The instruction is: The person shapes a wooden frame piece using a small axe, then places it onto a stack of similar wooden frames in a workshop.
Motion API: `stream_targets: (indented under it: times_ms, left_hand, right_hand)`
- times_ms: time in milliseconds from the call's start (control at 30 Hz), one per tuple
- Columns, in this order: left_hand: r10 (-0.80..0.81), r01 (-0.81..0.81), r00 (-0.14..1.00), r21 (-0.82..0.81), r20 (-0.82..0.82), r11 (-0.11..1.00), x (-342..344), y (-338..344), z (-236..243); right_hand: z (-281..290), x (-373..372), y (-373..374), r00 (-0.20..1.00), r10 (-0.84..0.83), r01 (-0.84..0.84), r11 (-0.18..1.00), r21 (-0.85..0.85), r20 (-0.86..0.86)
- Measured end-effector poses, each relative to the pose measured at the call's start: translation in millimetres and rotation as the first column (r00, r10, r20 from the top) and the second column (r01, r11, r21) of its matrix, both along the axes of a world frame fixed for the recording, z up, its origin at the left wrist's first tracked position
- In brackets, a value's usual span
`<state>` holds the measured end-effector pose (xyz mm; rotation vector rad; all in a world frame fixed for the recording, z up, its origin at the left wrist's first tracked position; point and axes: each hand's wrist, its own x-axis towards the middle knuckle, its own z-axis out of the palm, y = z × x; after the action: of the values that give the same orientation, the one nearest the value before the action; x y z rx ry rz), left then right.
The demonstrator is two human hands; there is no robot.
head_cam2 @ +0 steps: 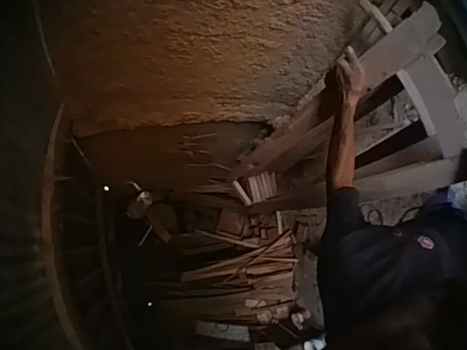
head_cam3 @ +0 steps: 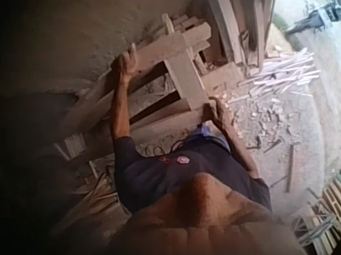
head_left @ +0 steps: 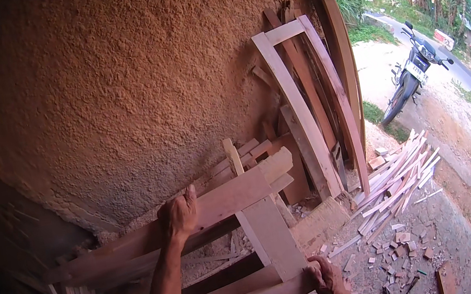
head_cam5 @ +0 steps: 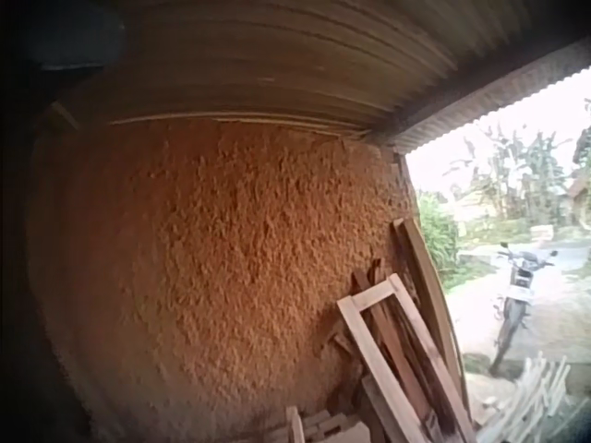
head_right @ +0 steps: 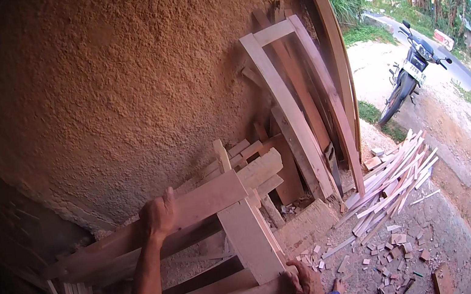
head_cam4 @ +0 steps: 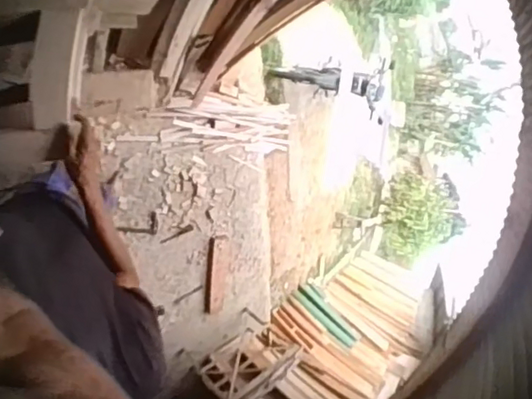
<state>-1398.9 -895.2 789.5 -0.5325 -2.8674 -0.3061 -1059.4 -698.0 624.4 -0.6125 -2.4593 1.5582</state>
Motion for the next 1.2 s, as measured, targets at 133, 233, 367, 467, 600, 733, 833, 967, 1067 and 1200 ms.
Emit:
stream_targets:
  times_ms: [133, 233, 367, 467, 600, 733, 833, 967, 1067, 1200]
  left_hand:
    - [-0.096, 0.134, 0.949, 0.107, -0.299, 0.985, 54, -20, 72]
    - [-0.112, 0.197, 0.877, 0.137, -0.467, 0.971, 78, -27, 101]
    - [-0.12, 0.201, 0.862, 0.114, -0.492, 0.973, 80, -29, 106]
    - [-0.103, 0.169, 0.895, 0.118, -0.433, 0.979, 66, -26, 94]
    - [-0.056, 0.092, 0.947, 0.102, -0.315, 0.99, 41, -17, 69]
    - [-0.001, 0.013, 0.977, 0.051, -0.215, 0.999, 19, -8, 40]
    - [0.024, -0.021, 0.988, 0.016, -0.153, 1.0, 2, -3, 16]
    - [0.046, -0.046, 0.999, -0.026, -0.002, 0.999, -24, 1, -20]
    - [0.116, -0.109, 0.989, -0.082, 0.09, 0.991, -45, 1, -47]
    - [0.151, -0.151, 0.941, -0.024, 0.304, 0.988, -69, 9, -92]
  right_hand:
    - [-2, -7, -1, 0.983, 0.021, -0.007, 0.997, 0.076, -0.183]
    - [-2, -21, 1, 0.957, 0.027, 0.002, 0.995, 0.101, -0.288]
    - [2, -26, 5, 0.936, 0.065, -0.032, 0.994, 0.101, -0.346]
    - [1, -21, 6, 0.953, 0.084, -0.072, 0.996, 0.051, -0.292]
    - [-8, -16, 7, 0.953, 0.083, -0.059, 0.994, 0.093, -0.29]
    - [-13, -12, 4, 0.976, 0.097, -0.068, 0.986, 0.149, -0.194]
    - [-7, -9, 2, 0.987, 0.046, -0.024, 0.989, 0.145, -0.152]
    - [6, -15, 3, 0.975, -0.032, 0.06, 0.991, 0.123, -0.221]
    - [7, -26, 1, 0.939, -0.114, 0.156, 0.982, 0.107, -0.323]
    - [-9, -43, -5, 0.871, -0.169, 0.221, 0.973, 0.062, -0.461]
